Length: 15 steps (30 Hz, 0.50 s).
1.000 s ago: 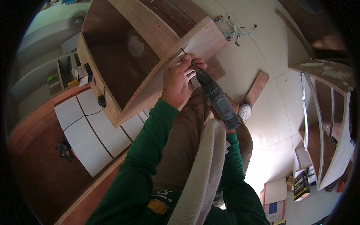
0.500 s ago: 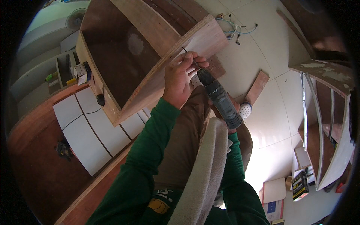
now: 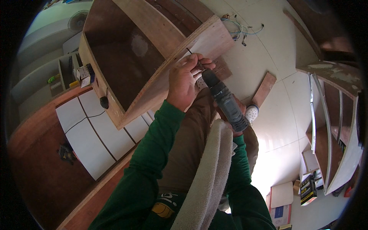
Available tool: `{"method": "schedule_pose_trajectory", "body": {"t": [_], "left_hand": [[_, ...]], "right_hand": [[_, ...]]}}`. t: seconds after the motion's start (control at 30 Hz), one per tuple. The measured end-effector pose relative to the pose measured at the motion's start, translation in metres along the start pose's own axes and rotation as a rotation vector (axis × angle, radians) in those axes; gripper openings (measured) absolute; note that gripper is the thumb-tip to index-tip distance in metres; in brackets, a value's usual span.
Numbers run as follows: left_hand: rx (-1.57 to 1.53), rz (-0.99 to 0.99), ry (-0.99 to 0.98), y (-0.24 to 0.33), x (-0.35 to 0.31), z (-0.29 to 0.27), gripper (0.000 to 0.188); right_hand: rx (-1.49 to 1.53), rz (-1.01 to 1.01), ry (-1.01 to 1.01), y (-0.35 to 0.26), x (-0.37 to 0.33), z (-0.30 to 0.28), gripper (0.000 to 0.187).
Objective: The person uses a drill to secure screws into a wooden cabinet frame, then picks up and inserts a wooden panel into the cabinet structure, checking the fit by hand.
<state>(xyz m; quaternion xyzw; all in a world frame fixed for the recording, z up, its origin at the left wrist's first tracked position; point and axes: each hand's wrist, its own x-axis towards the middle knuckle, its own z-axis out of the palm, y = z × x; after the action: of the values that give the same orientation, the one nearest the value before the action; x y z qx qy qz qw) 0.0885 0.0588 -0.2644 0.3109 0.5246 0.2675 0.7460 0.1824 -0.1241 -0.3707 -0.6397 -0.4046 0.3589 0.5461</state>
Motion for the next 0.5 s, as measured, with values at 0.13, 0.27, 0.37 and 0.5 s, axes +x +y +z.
{"method": "schedule_pose_trajectory", "body": {"t": [0.13,0.27,0.37,0.5], "left_hand": [[0.038,0.001,0.007,0.003,-0.002,0.002,0.025],[0.021,-0.013,-0.004,0.002,0.0,0.001,0.027],[0.021,0.0,-0.009,0.004,0.0,0.0,0.028],[0.334,0.003,0.17,0.014,-0.015,-0.001,0.03]], "right_hand": [[0.037,-0.001,0.021,-0.004,0.003,0.001,0.026],[0.074,0.042,0.032,0.005,-0.001,0.006,0.022],[0.189,0.047,0.046,0.004,0.002,0.008,0.021],[0.018,0.031,-0.024,0.003,0.002,0.007,0.022]]}}
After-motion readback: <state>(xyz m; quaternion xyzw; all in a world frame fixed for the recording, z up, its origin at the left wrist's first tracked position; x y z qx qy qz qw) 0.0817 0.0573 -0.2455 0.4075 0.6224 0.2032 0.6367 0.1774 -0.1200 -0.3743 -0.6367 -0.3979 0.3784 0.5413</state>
